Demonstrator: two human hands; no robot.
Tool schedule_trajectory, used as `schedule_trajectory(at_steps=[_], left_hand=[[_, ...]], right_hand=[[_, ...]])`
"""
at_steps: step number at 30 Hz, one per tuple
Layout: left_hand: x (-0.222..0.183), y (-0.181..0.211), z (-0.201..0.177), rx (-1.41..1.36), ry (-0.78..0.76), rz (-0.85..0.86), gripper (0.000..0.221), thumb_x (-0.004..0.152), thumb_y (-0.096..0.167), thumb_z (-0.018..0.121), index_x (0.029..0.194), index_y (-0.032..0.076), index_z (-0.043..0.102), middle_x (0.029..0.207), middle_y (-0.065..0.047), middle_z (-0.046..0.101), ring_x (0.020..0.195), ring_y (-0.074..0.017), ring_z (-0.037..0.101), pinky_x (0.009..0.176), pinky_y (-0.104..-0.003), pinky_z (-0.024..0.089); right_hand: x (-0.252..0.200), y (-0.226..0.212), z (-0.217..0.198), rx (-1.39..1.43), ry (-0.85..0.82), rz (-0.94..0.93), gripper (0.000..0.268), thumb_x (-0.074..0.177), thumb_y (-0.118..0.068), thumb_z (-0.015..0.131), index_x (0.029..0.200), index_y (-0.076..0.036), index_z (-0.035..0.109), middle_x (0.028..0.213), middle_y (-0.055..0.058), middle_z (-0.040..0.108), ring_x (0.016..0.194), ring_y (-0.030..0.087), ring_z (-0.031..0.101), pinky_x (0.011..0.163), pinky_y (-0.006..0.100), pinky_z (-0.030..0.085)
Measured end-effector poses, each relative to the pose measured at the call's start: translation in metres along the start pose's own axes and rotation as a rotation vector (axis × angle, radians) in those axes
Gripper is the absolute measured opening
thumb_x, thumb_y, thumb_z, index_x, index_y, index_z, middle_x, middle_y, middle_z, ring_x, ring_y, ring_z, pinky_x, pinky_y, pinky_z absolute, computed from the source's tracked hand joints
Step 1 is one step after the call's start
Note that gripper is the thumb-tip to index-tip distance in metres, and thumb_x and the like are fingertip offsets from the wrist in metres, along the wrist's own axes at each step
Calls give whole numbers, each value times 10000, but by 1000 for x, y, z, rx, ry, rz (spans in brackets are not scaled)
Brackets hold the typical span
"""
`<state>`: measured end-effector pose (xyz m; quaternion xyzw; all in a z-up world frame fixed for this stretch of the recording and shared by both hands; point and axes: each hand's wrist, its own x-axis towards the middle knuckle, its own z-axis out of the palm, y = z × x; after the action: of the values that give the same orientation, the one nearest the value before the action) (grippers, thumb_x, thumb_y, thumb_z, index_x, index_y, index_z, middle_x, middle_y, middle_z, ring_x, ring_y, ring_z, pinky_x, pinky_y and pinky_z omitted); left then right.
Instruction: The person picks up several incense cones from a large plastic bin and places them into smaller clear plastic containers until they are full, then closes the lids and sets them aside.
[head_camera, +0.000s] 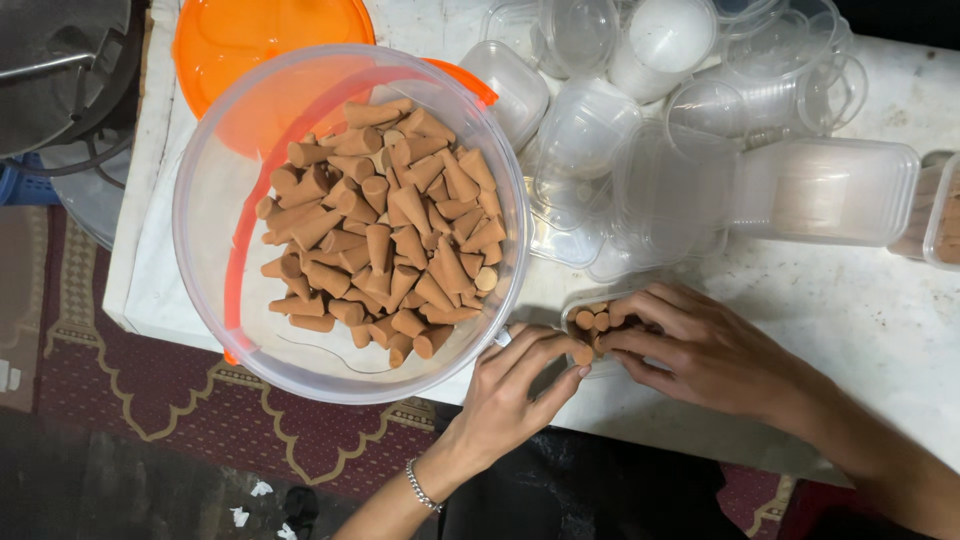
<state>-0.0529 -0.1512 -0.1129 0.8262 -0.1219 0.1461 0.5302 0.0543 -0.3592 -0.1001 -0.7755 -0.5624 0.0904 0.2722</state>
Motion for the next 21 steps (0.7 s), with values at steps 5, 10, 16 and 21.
schedule_trajectory(at_steps=[5,10,16,21], left_hand=[[-16,-11,9,304,-42,124,136,955,108,694,1054,25,651,1019,-100,707,971,-247,666,875,-372,499],[-14,-3,7,443,-65,115,95,962,129,689,1032,70,662,1029,-61,699,1004,-227,666,967,-390,410],[-17,-3,7,462,-63,110,131,956,146,708,1053,68,666,1037,-60,712,991,-224,675,965,-403,401],[-17,-3,7,482,-35,110,124,957,161,725,1028,70,679,1051,-48,704,978,-213,675,1015,-428,387]], right_hand=[[0,2,5,-88,-27,-15,84,916,-126,666,985,-79,656,1006,70,577,882,243,581,772,374,501],[1,0,3,-129,-25,-11,42,940,-126,643,955,-88,638,961,61,567,833,229,566,740,370,484],[5,-2,4,-16,30,-40,200,882,-46,650,1077,-94,648,1049,86,599,920,242,593,806,365,502],[11,0,8,38,43,-54,189,886,-22,636,1064,-76,665,1045,68,597,842,226,563,762,363,484]])
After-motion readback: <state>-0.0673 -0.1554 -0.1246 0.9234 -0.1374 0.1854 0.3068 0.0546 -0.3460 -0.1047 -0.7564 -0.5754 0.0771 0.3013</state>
